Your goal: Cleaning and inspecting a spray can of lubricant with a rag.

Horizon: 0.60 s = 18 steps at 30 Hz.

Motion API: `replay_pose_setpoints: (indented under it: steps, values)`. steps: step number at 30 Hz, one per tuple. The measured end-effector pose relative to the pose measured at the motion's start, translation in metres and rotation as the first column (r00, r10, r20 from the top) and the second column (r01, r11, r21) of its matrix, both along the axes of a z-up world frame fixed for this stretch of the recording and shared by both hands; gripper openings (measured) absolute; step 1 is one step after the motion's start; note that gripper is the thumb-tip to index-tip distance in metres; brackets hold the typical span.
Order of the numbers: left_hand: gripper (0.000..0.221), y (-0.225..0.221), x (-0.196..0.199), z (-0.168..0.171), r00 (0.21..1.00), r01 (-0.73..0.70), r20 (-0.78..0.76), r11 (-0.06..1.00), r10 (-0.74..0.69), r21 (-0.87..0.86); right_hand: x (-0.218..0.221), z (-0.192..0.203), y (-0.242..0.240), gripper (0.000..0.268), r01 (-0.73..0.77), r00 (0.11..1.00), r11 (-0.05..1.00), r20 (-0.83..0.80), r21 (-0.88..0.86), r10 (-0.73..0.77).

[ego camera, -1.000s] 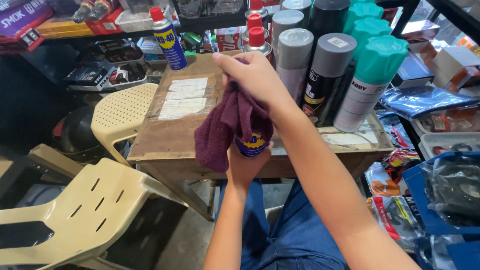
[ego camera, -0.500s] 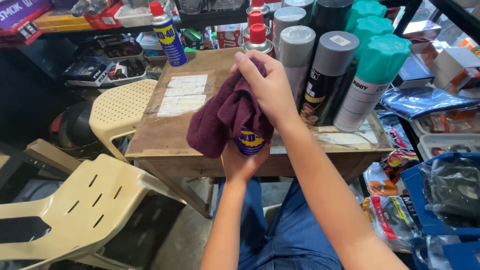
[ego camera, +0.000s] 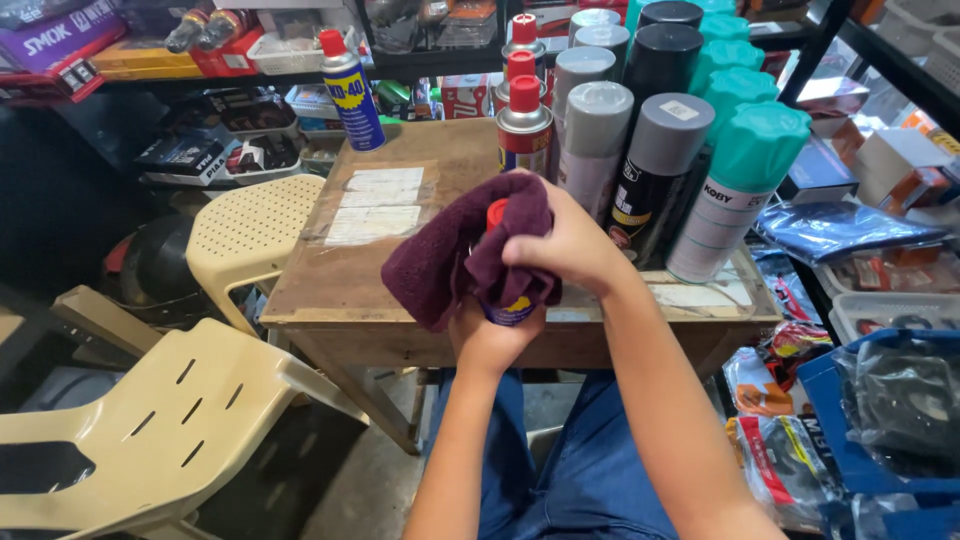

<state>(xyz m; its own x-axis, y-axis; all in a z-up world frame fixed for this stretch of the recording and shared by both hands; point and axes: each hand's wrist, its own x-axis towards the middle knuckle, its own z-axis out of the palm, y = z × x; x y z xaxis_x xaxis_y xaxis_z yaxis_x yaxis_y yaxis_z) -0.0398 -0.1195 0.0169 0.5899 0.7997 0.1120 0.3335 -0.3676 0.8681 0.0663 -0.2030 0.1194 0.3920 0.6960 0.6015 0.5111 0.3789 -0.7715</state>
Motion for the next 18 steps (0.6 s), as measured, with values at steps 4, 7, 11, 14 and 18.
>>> replay_pose_setpoints:
  steps: [4,7,11,14,18]
  values:
    - [0.063,0.000,-0.013,0.016,0.976,0.118,0.174,0.990,-0.129,0.073,-0.015,0.012,-0.011,0.091,0.088,0.996,0.978,0.023,-0.188,-0.085]
    - [0.083,0.003,-0.016,0.019,0.968,0.184,0.188,0.979,-0.166,-0.087,-0.034,0.027,-0.013,0.094,0.177,0.983,0.943,0.012,-0.281,-0.181]
    - [0.068,-0.001,-0.006,0.012,0.955,0.084,0.280,0.994,-0.100,0.069,-0.052,0.037,-0.010,0.090,0.315,0.939,0.901,-0.039,-0.298,-0.341]
    - [0.074,-0.012,-0.007,0.020,0.942,-0.013,0.334,0.985,-0.046,0.173,-0.070,0.039,-0.001,0.092,0.484,0.851,0.791,-0.011,-0.374,-0.526]
    - [0.044,-0.010,0.001,0.004,0.907,-0.087,0.420,0.965,-0.026,0.248,-0.083,0.017,0.020,0.062,0.716,0.677,0.692,-0.148,-0.091,-0.721]
